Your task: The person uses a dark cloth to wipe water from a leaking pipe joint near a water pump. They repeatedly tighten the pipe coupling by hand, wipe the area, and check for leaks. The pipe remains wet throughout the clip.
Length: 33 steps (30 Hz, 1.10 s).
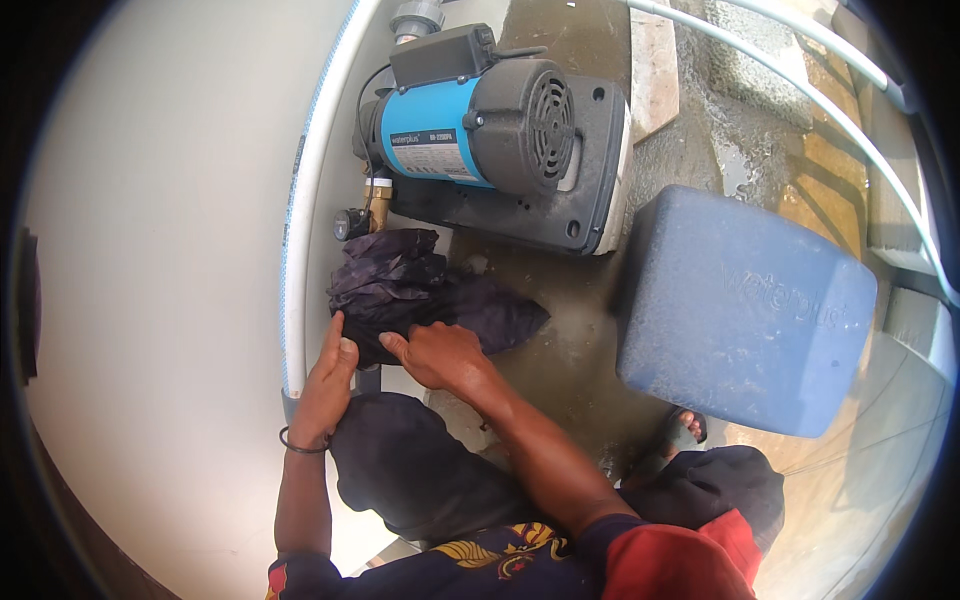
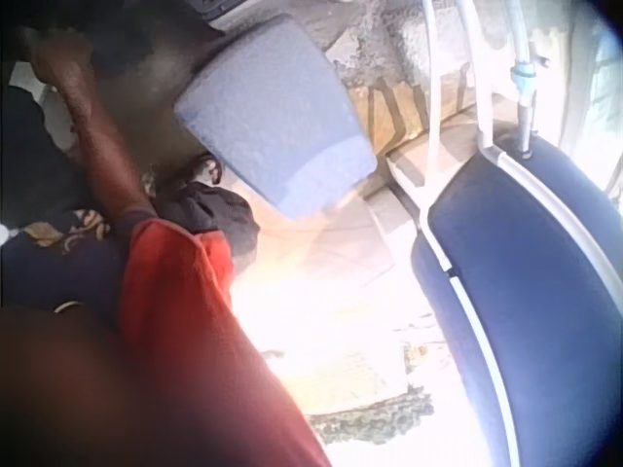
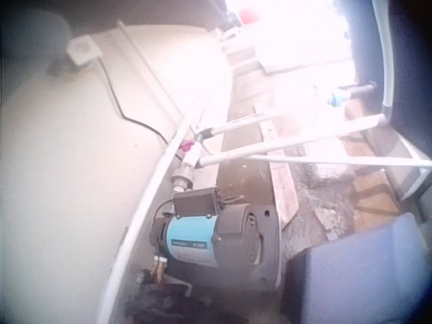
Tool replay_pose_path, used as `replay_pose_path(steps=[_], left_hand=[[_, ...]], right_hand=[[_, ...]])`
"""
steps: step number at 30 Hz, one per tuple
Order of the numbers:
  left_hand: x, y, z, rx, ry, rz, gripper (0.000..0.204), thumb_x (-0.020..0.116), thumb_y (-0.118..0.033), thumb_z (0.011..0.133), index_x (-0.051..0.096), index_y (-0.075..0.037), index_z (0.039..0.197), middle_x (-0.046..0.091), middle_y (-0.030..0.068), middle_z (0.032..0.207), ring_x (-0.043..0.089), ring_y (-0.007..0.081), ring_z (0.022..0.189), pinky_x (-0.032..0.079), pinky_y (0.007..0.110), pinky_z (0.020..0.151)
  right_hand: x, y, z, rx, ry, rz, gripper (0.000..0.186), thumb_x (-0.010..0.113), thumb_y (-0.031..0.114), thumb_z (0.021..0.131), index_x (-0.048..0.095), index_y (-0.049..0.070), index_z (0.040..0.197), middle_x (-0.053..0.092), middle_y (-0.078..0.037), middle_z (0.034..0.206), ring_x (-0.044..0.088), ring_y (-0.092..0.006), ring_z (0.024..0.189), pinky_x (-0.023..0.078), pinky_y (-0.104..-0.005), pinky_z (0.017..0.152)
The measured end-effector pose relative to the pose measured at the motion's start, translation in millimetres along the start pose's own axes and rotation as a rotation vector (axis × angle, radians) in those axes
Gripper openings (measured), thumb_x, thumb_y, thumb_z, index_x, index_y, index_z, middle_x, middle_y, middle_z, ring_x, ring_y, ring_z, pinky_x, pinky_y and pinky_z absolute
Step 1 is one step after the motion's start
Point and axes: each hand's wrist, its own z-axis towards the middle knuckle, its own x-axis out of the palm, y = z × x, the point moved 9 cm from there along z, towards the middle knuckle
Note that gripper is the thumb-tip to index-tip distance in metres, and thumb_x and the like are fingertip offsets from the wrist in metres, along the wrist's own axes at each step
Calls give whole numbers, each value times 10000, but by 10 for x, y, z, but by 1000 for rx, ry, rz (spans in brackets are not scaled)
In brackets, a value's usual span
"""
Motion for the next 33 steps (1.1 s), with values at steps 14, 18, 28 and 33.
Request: replay_pose_path(steps=[14, 18, 28, 33], left_hand=[[21, 428, 560, -200, -274, 226, 597, 353, -472, 1060, 440, 46, 1344, 415, 285, 1360, 359, 442, 1302, 278, 498, 1109], [40, 491, 557, -306, -303, 119, 641, 354, -517, 1047, 414, 34, 1370, 345, 273, 1443, 314, 441, 1352, 255, 542, 1117], [-18, 349, 598, -266, -625, 419, 678, 432, -586, 991, 457, 57, 1202, 454, 287, 1361, 475, 492, 1211, 390, 609, 951], [-100, 256, 691, -123, -657, 377, 580, 417, -535, 1010, 529, 33, 1016, 629, 300, 950, 593, 524, 888, 443, 579, 764]], right_hand=[[720, -177, 735, -51, 166, 606, 832, 509, 752, 890, 613, -56, 1057, 681, -198, 963, 667, -274, 888, 482, -375, 762], [775, 79, 967, -321, 175, 1652, 1030, 688, 774, 728, 502, -29, 1346, 632, -129, 1246, 587, -234, 1180, 461, -366, 1007], [1225, 180, 1082, -247, 494, 1784, 958, 709, 720, 742, 476, 55, 1392, 554, -106, 1345, 528, -240, 1262, 424, -391, 1102], [1003, 236, 957, -267, 166, 1810, 817, 589, 679, 882, 512, 14, 1350, 579, -121, 1291, 544, -213, 1219, 452, -359, 1039]])
